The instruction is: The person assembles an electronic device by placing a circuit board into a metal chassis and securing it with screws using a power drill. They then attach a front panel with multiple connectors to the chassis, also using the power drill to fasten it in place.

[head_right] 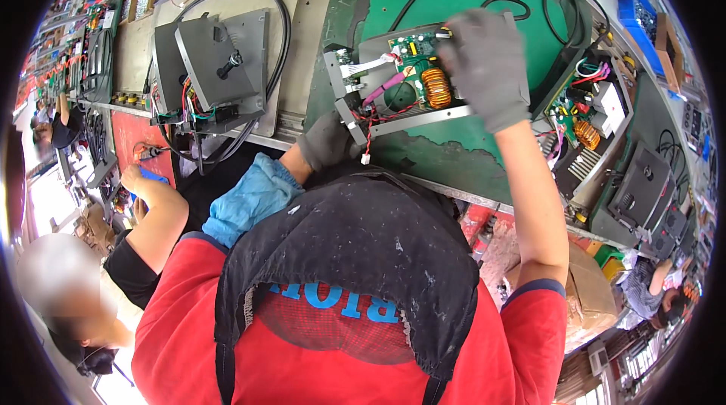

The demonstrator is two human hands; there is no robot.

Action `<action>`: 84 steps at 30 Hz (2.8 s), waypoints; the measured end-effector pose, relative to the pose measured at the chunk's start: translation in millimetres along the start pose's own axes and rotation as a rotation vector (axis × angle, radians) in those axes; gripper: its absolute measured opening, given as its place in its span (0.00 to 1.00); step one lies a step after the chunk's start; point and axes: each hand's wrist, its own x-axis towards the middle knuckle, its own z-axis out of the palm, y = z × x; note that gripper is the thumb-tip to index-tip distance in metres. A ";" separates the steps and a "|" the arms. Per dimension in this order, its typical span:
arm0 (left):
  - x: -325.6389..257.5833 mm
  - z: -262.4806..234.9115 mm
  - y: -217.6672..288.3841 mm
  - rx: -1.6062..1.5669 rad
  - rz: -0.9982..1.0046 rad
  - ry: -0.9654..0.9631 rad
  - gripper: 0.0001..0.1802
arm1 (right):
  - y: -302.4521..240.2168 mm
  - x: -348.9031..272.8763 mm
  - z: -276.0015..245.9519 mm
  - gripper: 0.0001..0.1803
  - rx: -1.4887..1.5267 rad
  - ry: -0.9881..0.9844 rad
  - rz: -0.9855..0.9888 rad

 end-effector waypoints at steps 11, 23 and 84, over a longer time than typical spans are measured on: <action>28.6 -11.1 -29.0 -0.336 -0.027 -0.236 0.20 | -35.4 6.4 47.6 0.09 -0.039 -0.623 -0.570; 40.3 -25.7 41.3 1.108 0.185 0.544 0.16 | -29.9 -12.7 25.3 0.10 0.041 -0.693 -0.133; 75.2 -80.6 63.0 1.861 0.338 0.825 0.30 | -83.5 -468.3 36.3 0.33 0.011 -0.428 1.341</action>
